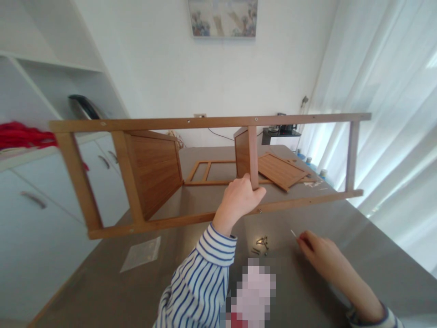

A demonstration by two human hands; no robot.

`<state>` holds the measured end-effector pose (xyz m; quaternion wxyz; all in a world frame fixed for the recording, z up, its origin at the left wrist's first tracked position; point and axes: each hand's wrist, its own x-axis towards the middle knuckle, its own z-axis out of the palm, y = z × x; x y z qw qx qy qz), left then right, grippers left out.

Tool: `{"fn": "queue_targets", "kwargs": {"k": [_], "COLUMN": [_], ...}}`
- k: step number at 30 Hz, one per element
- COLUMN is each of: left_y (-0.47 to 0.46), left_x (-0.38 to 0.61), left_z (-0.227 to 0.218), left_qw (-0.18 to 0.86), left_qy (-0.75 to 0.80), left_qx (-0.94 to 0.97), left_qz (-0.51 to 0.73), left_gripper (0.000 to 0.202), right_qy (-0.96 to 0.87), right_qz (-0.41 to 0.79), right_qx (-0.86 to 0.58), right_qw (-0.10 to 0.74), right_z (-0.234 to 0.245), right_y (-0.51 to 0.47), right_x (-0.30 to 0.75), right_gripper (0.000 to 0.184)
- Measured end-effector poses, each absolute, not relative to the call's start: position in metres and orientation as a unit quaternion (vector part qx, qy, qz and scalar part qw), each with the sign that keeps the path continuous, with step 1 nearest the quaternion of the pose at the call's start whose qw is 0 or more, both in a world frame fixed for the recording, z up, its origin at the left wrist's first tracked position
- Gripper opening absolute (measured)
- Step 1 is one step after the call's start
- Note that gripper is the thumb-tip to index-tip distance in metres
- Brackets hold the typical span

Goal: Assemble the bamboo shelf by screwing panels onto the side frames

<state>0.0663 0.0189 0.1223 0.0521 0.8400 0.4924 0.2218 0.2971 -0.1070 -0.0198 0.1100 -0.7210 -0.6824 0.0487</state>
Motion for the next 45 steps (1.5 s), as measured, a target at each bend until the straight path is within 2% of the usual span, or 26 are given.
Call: {"fn": "queue_targets", "kwargs": {"k": [6, 10, 18, 26, 45], "left_y": [0.018, 0.017, 0.016, 0.016, 0.016], "left_x": [0.066, 0.066, 0.066, 0.068, 0.066], "left_z": [0.124, 0.126, 0.126, 0.127, 0.128], "left_qw": [0.06, 0.068, 0.058, 0.062, 0.063], "left_qy": [0.494, 0.502, 0.5, 0.506, 0.505], "left_qx": [0.84, 0.836, 0.837, 0.835, 0.836], "left_qz": [0.216, 0.21, 0.214, 0.207, 0.204], "left_gripper": [0.029, 0.029, 0.029, 0.03, 0.03], "right_qy": [-0.677, -0.67, -0.678, -0.768, -0.796], "right_qz": [0.145, 0.157, 0.173, 0.02, -0.038], "right_qx": [-0.655, -0.629, -0.614, -0.517, -0.491], "right_qw": [0.303, 0.362, 0.364, 0.378, 0.352], "right_z": [0.0, 0.016, 0.045, 0.068, 0.074], "right_y": [-0.118, -0.123, -0.133, -0.124, -0.11], "right_x": [0.285, 0.276, 0.258, 0.223, 0.205], "right_gripper": [0.025, 0.026, 0.023, 0.022, 0.023]}}
